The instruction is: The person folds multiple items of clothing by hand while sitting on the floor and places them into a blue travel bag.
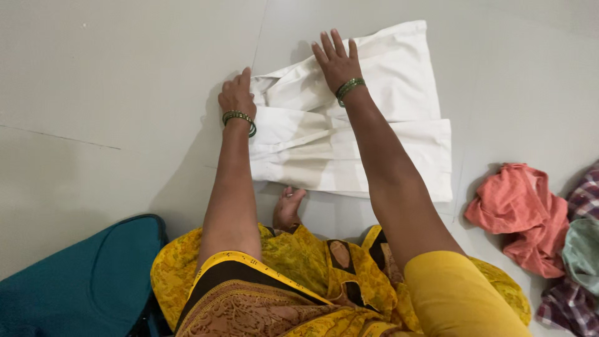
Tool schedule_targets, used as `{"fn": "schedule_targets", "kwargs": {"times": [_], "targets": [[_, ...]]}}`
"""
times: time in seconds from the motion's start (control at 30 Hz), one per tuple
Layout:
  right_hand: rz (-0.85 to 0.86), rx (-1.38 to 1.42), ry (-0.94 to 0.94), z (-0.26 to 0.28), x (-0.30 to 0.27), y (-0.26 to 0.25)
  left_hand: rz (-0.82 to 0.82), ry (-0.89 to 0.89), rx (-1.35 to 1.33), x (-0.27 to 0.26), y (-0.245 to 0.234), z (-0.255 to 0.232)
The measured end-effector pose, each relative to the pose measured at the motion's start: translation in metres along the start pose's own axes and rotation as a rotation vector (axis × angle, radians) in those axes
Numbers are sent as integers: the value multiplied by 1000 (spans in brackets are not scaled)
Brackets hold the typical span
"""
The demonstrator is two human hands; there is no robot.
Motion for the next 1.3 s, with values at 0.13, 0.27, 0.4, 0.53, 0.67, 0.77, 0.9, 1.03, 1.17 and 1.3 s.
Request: {"fn": "schedule_targets", "kwargs": {"times": [0.13,0.27,0.4,0.53,0.67,0.77,0.9,1.03,1.17,1.3], "targets": [[85,-37,-40,13,14,1,-132,31,4,-1,-9,-6],[349,-99,130,-13,8,-6,-240,-19,-69,-2,-25,-8],[175,-98,245,-85,-41,-34,-324,-19,-171,-20,-50,0],[-196,-226,162,-119,-125,-90,-312,77,-218,-41,-71,-15],[-241,-167,191,-140,-223,-129,-231,100,-161,-75,-85,-26],[73,-337,232,-133,-293,-112,-78,-4,-116,-106,-82,-30],[373,-175,254,-98,-353,-67,184,-158,117,-142,-61,-36],[352,-196,281,-81,-367,-62,246,-381,176,-156,-42,-28],[24,-231,396,-83,-370,-87,350,-494,148,-172,-68,-31],[-210,-238,543,-101,-379,-114,398,-546,158,-182,-93,-42]]}}
Point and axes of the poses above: each hand's wrist, its own x-axis towards the middle knuckle, its own y-axis out of the palm, z = x × y, the point moved 4 cm from there along x, towards the middle knuckle, and after that the axes turned 1 degree about z, right-handed, at the moved point
